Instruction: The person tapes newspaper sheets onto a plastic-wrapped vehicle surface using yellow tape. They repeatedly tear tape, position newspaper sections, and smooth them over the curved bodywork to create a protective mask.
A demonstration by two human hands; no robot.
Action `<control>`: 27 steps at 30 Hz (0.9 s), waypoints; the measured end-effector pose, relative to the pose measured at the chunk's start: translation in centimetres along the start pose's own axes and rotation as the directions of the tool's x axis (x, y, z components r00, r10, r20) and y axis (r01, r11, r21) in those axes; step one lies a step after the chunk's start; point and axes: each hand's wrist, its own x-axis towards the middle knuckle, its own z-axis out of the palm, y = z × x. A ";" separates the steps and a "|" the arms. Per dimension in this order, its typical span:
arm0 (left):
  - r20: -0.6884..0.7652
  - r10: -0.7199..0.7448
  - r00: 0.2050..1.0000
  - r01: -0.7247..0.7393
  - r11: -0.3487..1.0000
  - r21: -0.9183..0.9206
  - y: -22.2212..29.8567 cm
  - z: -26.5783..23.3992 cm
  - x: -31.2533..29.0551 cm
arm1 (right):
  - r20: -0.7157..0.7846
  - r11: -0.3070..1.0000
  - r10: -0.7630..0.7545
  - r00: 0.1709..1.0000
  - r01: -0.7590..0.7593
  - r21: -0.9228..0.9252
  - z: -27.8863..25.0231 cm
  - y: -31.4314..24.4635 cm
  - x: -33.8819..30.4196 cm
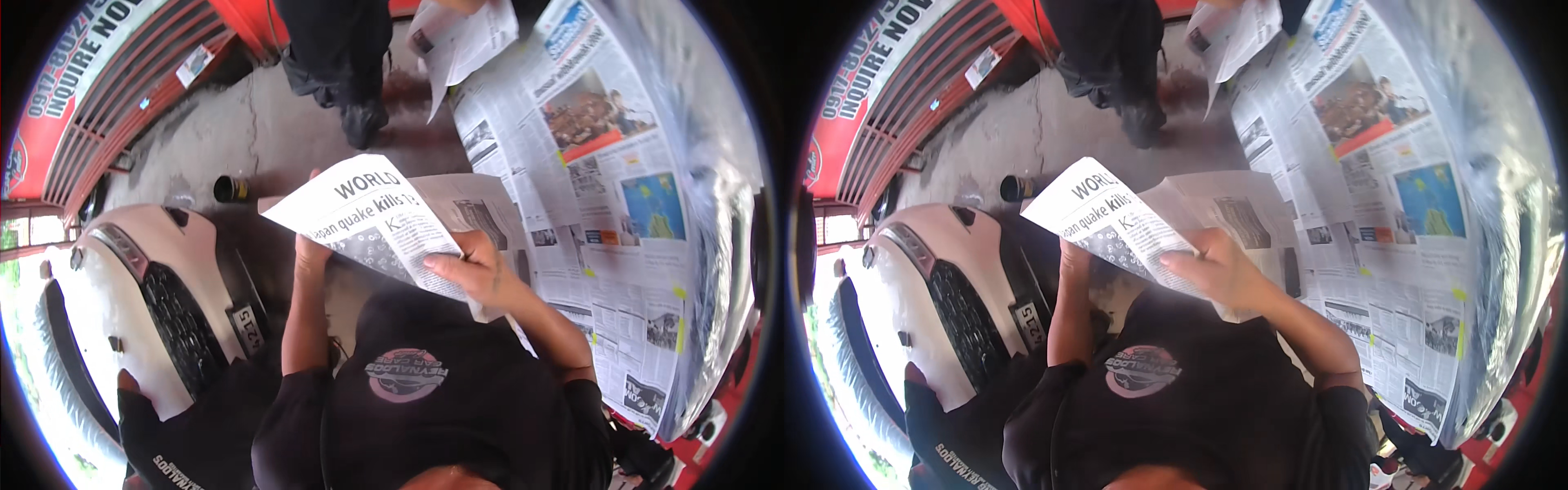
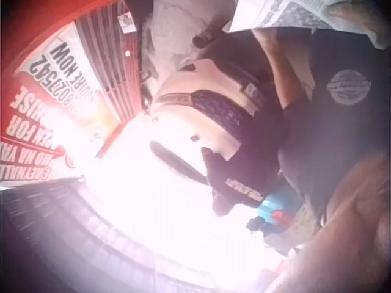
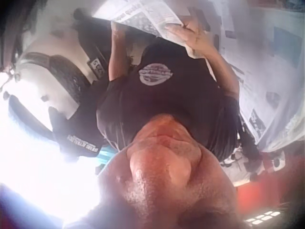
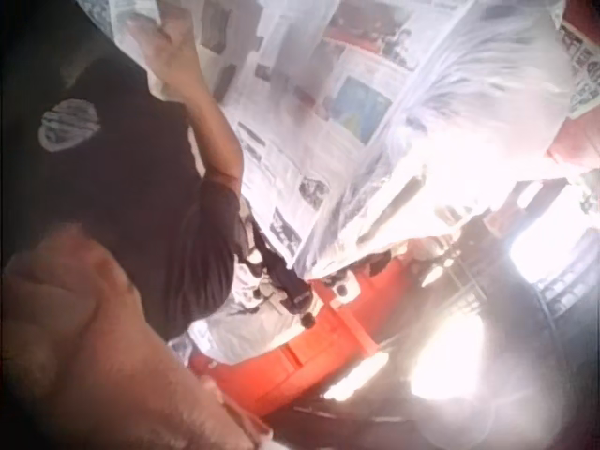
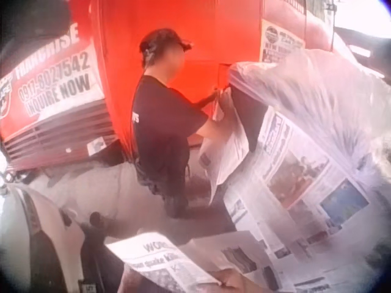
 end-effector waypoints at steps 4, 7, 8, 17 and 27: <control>-0.032 -0.087 0.996 0.088 0.996 0.030 5.0 -5.3 -1.6 | 0.055 0.999 -0.001 0.998 -0.001 0.032 0.4 0.8 5.1; -0.059 0.008 0.998 0.008 0.964 0.265 7.8 -7.0 -4.0 | 0.274 0.937 0.142 0.951 -0.039 -0.348 -0.4 1.3 8.7; -0.070 0.044 0.997 -0.016 0.934 0.356 8.6 -6.7 -4.6 | 0.327 0.897 -0.068 0.943 0.201 -0.394 -0.2 1.6 9.6; -0.524 0.132 0.841 0.132 0.890 0.436 6.6 -11.6 -11.9 | 0.453 0.607 -0.203 0.868 0.474 -0.637 -1.9 7.1 17.6; -0.455 0.587 0.670 0.107 0.530 0.841 9.3 -1.1 -4.4 | 0.269 0.710 -0.281 0.921 0.388 -0.587 -8.9 4.9 27.8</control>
